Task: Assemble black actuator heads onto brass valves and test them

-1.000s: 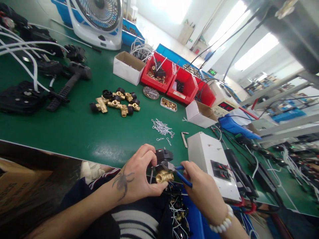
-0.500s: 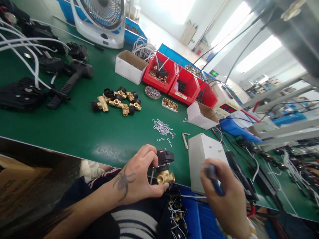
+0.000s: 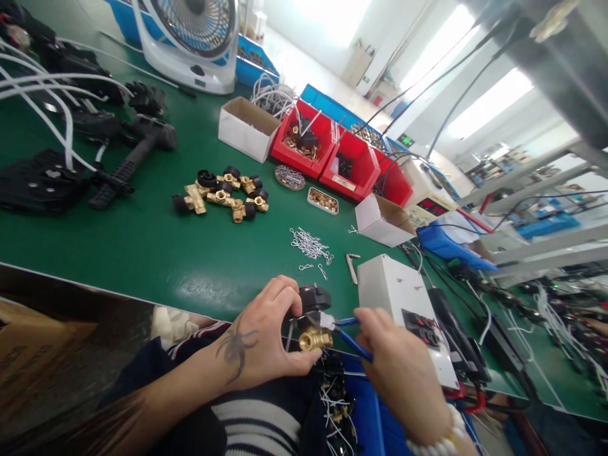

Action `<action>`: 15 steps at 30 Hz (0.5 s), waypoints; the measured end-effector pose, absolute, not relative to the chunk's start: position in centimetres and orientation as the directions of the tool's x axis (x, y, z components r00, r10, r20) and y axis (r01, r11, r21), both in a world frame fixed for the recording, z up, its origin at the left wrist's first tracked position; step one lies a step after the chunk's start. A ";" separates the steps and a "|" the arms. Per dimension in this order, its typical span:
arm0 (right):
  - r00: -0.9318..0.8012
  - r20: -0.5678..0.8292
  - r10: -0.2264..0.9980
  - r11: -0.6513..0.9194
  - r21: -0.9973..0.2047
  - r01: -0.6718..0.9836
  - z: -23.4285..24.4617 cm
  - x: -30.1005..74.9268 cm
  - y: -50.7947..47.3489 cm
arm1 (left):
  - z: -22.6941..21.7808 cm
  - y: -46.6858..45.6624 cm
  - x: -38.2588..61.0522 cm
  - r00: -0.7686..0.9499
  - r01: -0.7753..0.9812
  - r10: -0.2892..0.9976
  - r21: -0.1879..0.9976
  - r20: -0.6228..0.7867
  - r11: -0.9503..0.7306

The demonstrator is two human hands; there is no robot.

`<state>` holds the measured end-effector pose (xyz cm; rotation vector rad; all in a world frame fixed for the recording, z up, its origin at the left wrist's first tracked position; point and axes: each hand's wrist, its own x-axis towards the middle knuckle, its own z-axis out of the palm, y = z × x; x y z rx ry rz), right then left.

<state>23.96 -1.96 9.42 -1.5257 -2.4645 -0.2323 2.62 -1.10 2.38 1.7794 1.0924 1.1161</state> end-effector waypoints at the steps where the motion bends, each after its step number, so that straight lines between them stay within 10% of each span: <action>1: -0.466 0.194 0.863 0.465 0.049 0.884 9.3 23.9 -1.9 | 2.4 -1.1 2.6 0.252 0.273 0.926 0.897 0.282 -0.347; 7: -0.329 0.388 0.861 0.378 -0.056 0.924 9.3 23.8 -2.1 | 2.5 -1.1 2.5 0.275 0.267 0.923 0.901 0.269 -0.342; 12: -0.484 0.139 0.864 0.473 0.103 0.875 9.2 23.8 -2.1 | 2.4 -1.1 2.5 0.263 0.279 0.927 0.899 0.266 -0.337; 15: -0.403 0.330 0.854 0.420 0.020 0.907 10.0 23.9 -2.1 | 2.3 -1.2 2.5 0.261 0.272 0.926 0.899 0.275 -0.343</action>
